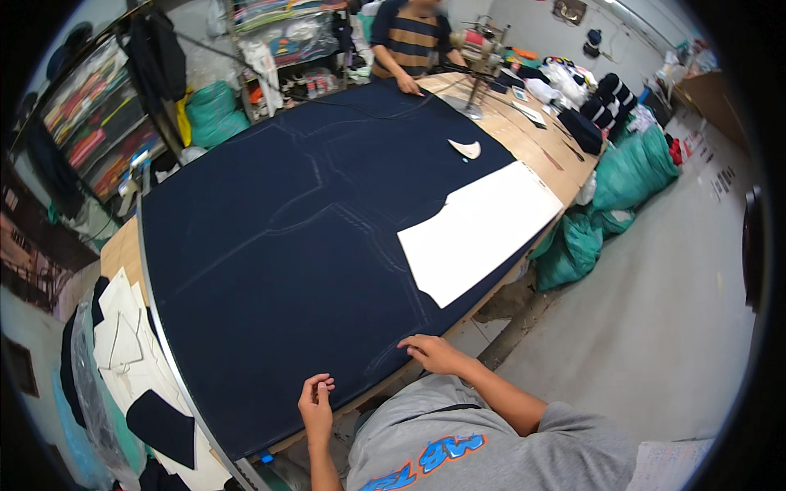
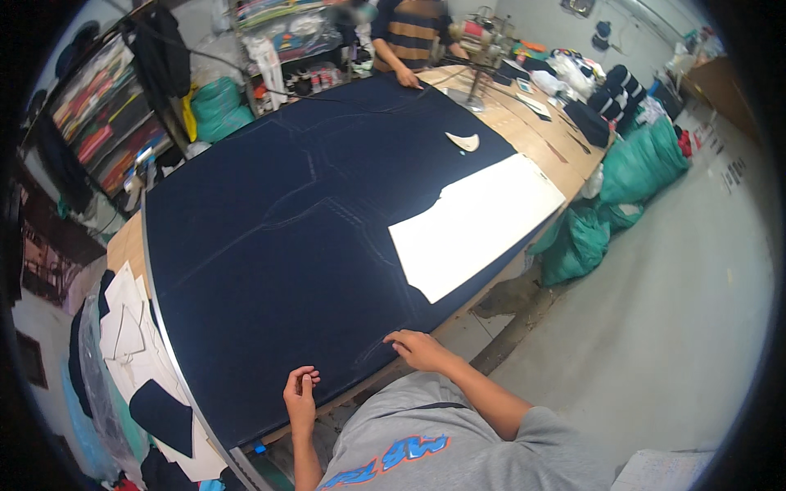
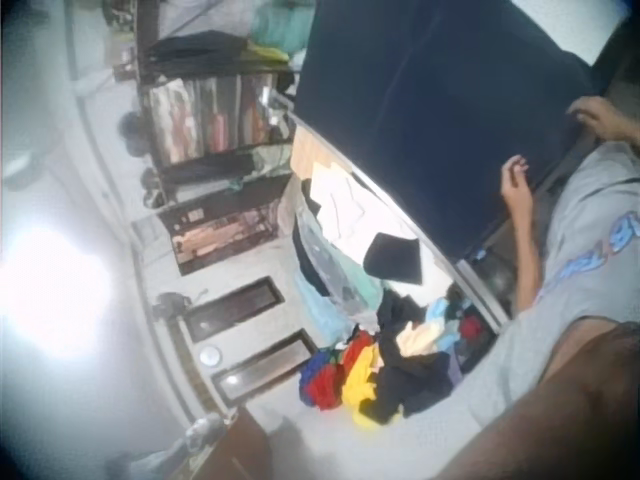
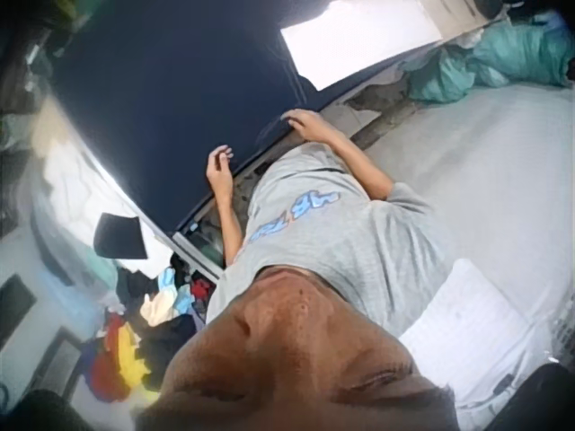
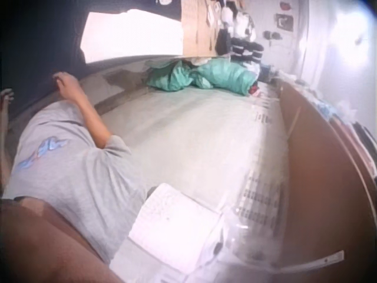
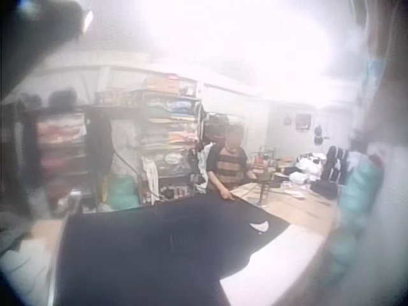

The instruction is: The person handles dark fabric pieces on a worktable, aligns them with paper patterns, and uses scissors to trim edges. A coworker operates a sewing machine nearby. The person repeatedly folds, aligns, and cuts fabric pieces, then places them into a green sack.

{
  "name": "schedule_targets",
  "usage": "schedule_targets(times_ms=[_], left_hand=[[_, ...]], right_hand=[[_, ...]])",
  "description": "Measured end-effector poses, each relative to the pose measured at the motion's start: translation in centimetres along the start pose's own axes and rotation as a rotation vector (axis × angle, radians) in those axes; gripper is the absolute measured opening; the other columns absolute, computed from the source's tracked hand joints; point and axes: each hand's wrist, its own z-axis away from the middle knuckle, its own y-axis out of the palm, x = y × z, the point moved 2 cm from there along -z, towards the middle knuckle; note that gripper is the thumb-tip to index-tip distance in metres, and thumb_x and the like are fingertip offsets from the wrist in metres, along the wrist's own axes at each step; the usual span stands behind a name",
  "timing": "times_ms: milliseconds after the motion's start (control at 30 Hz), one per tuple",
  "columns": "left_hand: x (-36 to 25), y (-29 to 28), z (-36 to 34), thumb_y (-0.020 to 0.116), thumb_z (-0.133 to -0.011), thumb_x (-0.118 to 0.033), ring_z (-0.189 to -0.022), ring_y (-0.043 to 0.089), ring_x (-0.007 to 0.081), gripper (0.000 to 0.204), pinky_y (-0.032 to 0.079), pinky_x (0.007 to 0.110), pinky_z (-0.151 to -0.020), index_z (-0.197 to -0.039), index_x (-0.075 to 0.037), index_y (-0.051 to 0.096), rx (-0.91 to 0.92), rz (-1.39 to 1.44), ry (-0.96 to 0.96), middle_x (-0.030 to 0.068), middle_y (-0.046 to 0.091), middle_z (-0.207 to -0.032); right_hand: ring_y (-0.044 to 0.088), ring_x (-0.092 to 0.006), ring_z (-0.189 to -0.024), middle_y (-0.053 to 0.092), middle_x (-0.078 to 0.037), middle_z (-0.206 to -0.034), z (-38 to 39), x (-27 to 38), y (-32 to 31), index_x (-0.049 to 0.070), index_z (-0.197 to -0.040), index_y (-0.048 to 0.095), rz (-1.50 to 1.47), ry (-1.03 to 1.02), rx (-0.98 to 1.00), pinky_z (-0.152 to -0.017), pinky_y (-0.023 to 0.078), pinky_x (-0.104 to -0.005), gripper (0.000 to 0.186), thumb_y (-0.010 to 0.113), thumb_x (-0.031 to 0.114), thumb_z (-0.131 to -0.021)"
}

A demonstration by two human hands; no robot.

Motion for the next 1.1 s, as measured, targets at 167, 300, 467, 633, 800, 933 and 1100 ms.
schedule_targets(times_ms=[167, 300, 467, 633, 800, 933, 1100], left_hand=[[-1.0, 6.9, -0.7, 0.055, -0.114, -0.008, -0.102, 0.072, 0.0161, 0.022, 0.058, 0.032, -0.096, -0.124, 0.002, 0.071, 0.089, -0.060, 0.012, 0.0108, 0.076, -0.112], [-1.5, 14.2, -0.7, 0.056, -0.114, -0.009, -0.103, 0.072, 0.0156, 0.022, 0.058, 0.031, -0.096, -0.124, 0.002, 0.072, 0.096, -0.070, 0.004, 0.0102, 0.077, -0.109], [-0.4, 25.6, 0.4, 0.058, -0.114, -0.014, -0.102, 0.072, 0.0140, 0.022, 0.056, 0.029, -0.089, -0.124, -0.002, 0.073, 0.146, -0.118, -0.075, 0.0076, 0.079, -0.106], [5.3, 33.8, 2.3, 0.065, -0.114, -0.031, -0.103, 0.076, 0.0164, 0.035, 0.058, 0.031, -0.089, -0.135, -0.003, 0.071, 0.260, -0.003, -0.356, 0.0086, 0.080, -0.114], [8.2, 39.8, 1.7, 0.073, -0.108, -0.042, -0.122, 0.071, 0.0251, 0.058, 0.056, 0.037, -0.105, -0.146, 0.000, 0.060, 0.096, 0.359, -0.650, 0.0162, 0.070, -0.139], [8.0, 43.1, 0.0, 0.077, -0.104, -0.046, -0.136, 0.064, 0.0325, 0.056, 0.051, 0.045, -0.116, -0.134, -0.002, 0.060, 0.052, 0.560, -0.673, 0.0206, 0.061, -0.151], [8.9, 47.2, -0.4, 0.076, -0.103, -0.050, -0.149, 0.053, 0.0343, 0.106, 0.048, 0.043, -0.121, -0.170, 0.006, 0.016, -0.023, 0.628, -0.714, 0.0277, 0.036, -0.170]], right_hand=[[0.074, -0.0227, -0.087, 0.077, -0.013, -0.100, 5.0, -9.7, -4.3, 0.004, -0.129, 0.073, -0.132, 0.109, -0.167, -0.080, 0.059, -0.0382, 0.028, 0.055, 0.005, -0.108], [0.073, -0.0212, -0.079, 0.077, -0.012, -0.094, 8.8, -19.2, -8.5, 0.003, -0.124, 0.075, -0.188, 0.260, -0.211, -0.075, 0.059, -0.0369, 0.030, 0.051, 0.002, -0.105], [0.072, -0.0171, -0.075, 0.076, -0.009, -0.088, 11.8, -29.9, -15.9, 0.003, -0.118, 0.077, -0.185, 0.222, -0.329, -0.071, 0.058, -0.0347, 0.028, 0.053, 0.001, -0.104], [0.070, -0.0127, -0.072, 0.074, -0.008, -0.087, 12.2, -41.0, -24.0, 0.002, -0.117, 0.076, -0.355, 0.359, -0.543, -0.063, 0.055, -0.0289, 0.027, 0.051, 0.000, -0.106], [0.069, -0.0133, -0.069, 0.074, -0.009, -0.087, 12.2, -48.7, -33.7, 0.003, -0.117, 0.075, -0.544, 0.458, -0.874, -0.062, 0.054, -0.0299, 0.028, 0.050, -0.001, -0.106], [0.067, -0.0106, -0.078, 0.073, -0.007, -0.094, 10.5, -51.3, -40.8, 0.004, -0.117, 0.074, -0.511, 0.387, -1.016, -0.066, 0.050, -0.0266, 0.025, 0.051, -0.001, -0.107], [0.069, -0.0181, -0.093, 0.074, -0.008, -0.108, 8.8, -56.1, -49.4, 0.002, -0.119, 0.073, -0.369, 0.387, -1.071, -0.078, 0.055, -0.0326, 0.023, 0.054, 0.000, -0.107]])
